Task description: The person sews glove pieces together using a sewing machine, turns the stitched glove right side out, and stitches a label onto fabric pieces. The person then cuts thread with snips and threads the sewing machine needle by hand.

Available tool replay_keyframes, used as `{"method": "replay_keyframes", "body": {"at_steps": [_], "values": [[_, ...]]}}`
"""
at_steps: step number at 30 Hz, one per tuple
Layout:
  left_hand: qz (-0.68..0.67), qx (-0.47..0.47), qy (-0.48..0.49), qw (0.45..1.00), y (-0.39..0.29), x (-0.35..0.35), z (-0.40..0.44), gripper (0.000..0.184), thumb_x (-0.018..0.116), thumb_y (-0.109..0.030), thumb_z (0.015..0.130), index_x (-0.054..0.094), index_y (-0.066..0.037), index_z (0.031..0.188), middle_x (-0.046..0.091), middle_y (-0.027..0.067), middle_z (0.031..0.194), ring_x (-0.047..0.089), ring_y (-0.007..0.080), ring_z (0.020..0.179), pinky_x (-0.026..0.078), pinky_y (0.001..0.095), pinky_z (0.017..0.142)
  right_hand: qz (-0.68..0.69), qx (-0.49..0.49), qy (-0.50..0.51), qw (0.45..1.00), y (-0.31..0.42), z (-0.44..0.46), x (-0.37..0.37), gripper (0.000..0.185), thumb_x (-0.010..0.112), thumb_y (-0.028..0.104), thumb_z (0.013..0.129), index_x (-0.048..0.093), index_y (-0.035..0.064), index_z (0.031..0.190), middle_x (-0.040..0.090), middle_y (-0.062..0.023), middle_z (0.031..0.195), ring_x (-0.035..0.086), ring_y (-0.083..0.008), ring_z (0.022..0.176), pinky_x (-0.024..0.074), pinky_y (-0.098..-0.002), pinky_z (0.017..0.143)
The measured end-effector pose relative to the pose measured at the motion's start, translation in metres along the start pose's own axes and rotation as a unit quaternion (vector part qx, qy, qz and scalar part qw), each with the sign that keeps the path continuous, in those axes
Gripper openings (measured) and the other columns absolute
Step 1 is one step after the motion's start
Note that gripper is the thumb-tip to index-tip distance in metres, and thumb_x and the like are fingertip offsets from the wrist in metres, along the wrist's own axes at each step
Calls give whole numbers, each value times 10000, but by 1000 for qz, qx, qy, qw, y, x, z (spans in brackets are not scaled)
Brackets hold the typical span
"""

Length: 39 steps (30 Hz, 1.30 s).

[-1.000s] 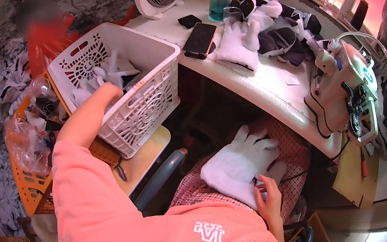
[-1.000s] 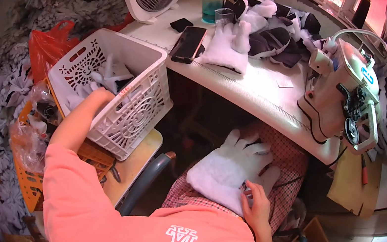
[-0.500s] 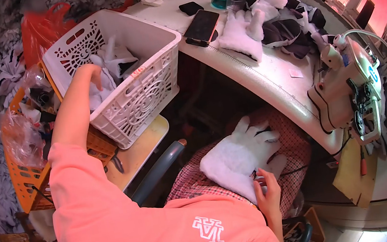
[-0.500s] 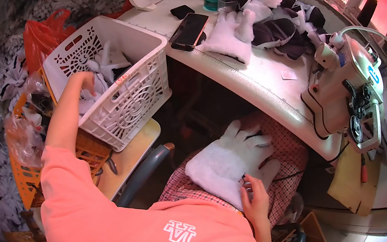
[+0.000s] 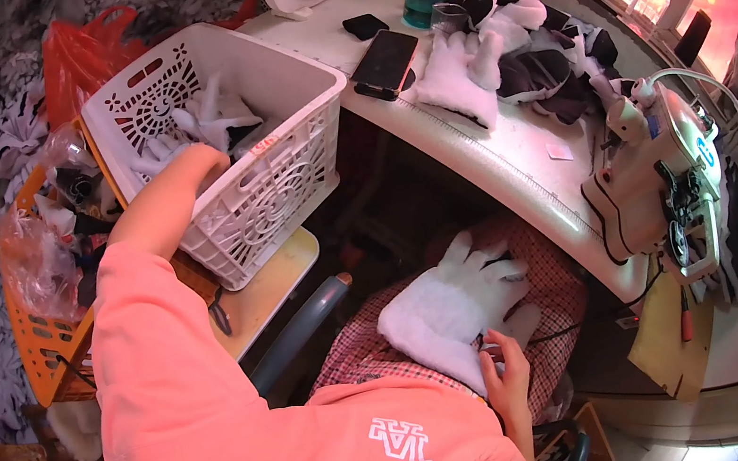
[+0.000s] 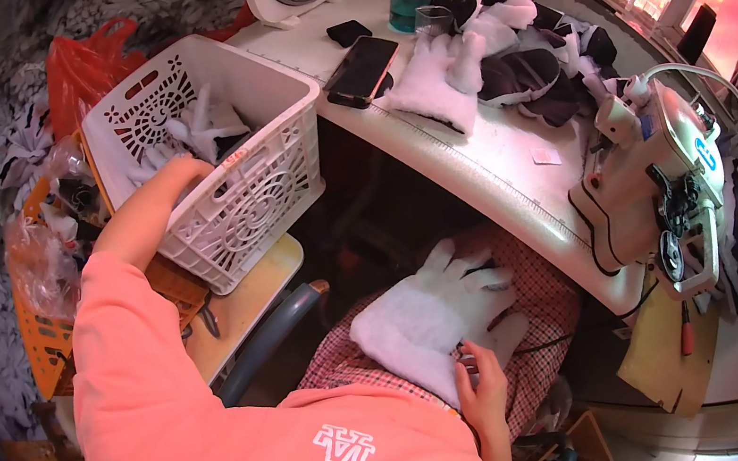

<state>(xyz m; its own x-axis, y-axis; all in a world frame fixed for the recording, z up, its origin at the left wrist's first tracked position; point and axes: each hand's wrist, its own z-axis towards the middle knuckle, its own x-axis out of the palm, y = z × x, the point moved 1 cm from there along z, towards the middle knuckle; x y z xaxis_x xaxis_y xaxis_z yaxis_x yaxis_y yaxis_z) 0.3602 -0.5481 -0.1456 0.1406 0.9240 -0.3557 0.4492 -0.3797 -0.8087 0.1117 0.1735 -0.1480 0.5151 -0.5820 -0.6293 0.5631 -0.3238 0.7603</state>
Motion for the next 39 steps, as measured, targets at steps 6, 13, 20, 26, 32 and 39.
{"method": "replay_keyframes", "body": {"at_steps": [6,13,20,26,32,39], "values": [[63,-44,181,980,-12,-31,17,423,746,-188,719,694,-169,1138,603,141,1281,559,301,1182,435,457,1010,6,12,0,1000,0,0,-1,335,620,-2,843,576,-3,1175,638,-139,1023,669,-234,814,525,-326,726],[246,-205,-388,864,-90,-1,-78,247,669,-246,837,710,-65,1000,712,85,918,644,196,828,519,346,744,23,19,7,1000,-5,0,0,318,613,8,859,581,-4,1176,642,-129,1022,669,-220,827,525,-316,733],[-456,211,-372,780,-139,21,-121,409,647,-436,901,687,-63,1062,705,47,949,649,162,850,505,299,769,67,36,11,997,-10,-1,3,323,610,8,869,585,-2,1191,648,-116,1023,666,-199,848,525,-299,736],[-209,112,-429,872,-167,59,-99,386,673,-364,879,673,-45,1098,699,68,972,650,190,886,506,305,789,94,60,17,994,-18,-3,4,327,605,1,868,586,-3,1195,653,-109,1027,658,-185,877,522,-294,769],[181,-113,-340,916,-168,82,-80,374,683,-314,866,662,-35,1114,695,75,976,650,205,895,505,305,800,105,79,29,991,-25,-5,5,319,604,17,873,595,-5,1191,667,-111,1021,651,-189,905,512,-310,825],[236,-213,-186,930,-105,40,-34,365,759,-125,706,725,-169,1067,697,88,1020,624,193,970,431,380,942,97,89,48,990,-31,-5,7,328,585,29,899,577,-4,1225,680,-86,1035,633,-149,937,499,-277,825]]}}
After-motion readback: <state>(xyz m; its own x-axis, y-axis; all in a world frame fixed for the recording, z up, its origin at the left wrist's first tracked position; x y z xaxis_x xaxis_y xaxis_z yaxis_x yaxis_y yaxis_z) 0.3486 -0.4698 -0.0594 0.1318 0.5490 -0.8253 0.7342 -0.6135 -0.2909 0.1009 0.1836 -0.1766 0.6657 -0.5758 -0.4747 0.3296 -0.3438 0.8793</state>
